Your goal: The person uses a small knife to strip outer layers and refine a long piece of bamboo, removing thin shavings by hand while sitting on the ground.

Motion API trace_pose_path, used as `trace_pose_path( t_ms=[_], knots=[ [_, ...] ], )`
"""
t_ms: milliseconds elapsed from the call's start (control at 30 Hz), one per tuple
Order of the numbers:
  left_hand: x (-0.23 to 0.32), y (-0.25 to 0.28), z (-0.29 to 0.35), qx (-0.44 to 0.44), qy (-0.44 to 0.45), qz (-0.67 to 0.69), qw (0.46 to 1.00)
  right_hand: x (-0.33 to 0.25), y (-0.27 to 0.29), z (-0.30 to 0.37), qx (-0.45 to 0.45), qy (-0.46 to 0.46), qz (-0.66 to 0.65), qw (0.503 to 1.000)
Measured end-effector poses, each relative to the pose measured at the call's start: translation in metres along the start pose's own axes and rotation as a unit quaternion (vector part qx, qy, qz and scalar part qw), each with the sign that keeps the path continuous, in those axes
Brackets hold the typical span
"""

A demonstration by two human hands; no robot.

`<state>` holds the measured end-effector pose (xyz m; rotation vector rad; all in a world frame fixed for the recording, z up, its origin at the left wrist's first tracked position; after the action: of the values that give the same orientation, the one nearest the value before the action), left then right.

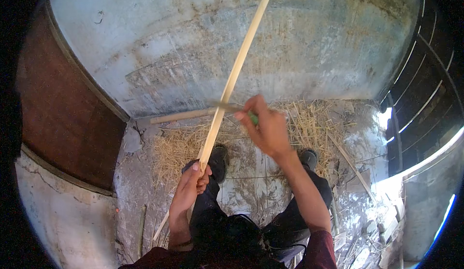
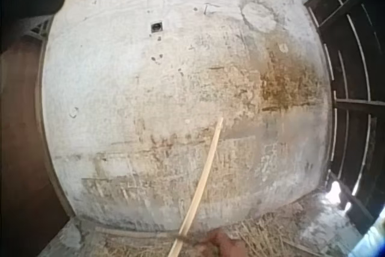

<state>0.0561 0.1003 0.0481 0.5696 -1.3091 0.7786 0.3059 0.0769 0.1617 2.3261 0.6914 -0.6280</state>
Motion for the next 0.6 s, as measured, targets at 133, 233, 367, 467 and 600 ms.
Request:
trace_pose_path(
  t_ms=[133,233,367,467,600],
  knots=[
    [0.003,-0.007,0.0,0.009,0.001,0.028,1.0,-0.041,-0.031,0.018,-0.046,0.09,-0.009,0.995],
    [0.01,-0.017,0.002,-0.003,-0.004,0.038,0.999,-0.055,-0.041,0.025,-0.062,0.125,-0.001,0.99],
    [0.028,-0.013,0.009,0.01,-0.055,-0.105,0.993,-0.061,-0.041,0.027,-0.046,0.133,-0.008,0.99],
    [0.031,-0.006,0.01,0.044,-0.117,-0.189,0.974,-0.059,-0.044,0.03,-0.04,0.116,-0.022,0.992],
    [0.037,-0.009,0.012,0.071,-0.155,-0.247,0.954,-0.063,-0.045,0.031,-0.03,0.115,-0.026,0.993]
  ],
)
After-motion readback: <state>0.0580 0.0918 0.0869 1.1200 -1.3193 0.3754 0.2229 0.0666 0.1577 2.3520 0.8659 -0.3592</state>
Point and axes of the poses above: each hand's wrist, its own z-axis away from the middle knuckle, its own y-axis out of the back of the hand, x = y × z, the point moved 9 cm from there along -z, towards the middle knuckle
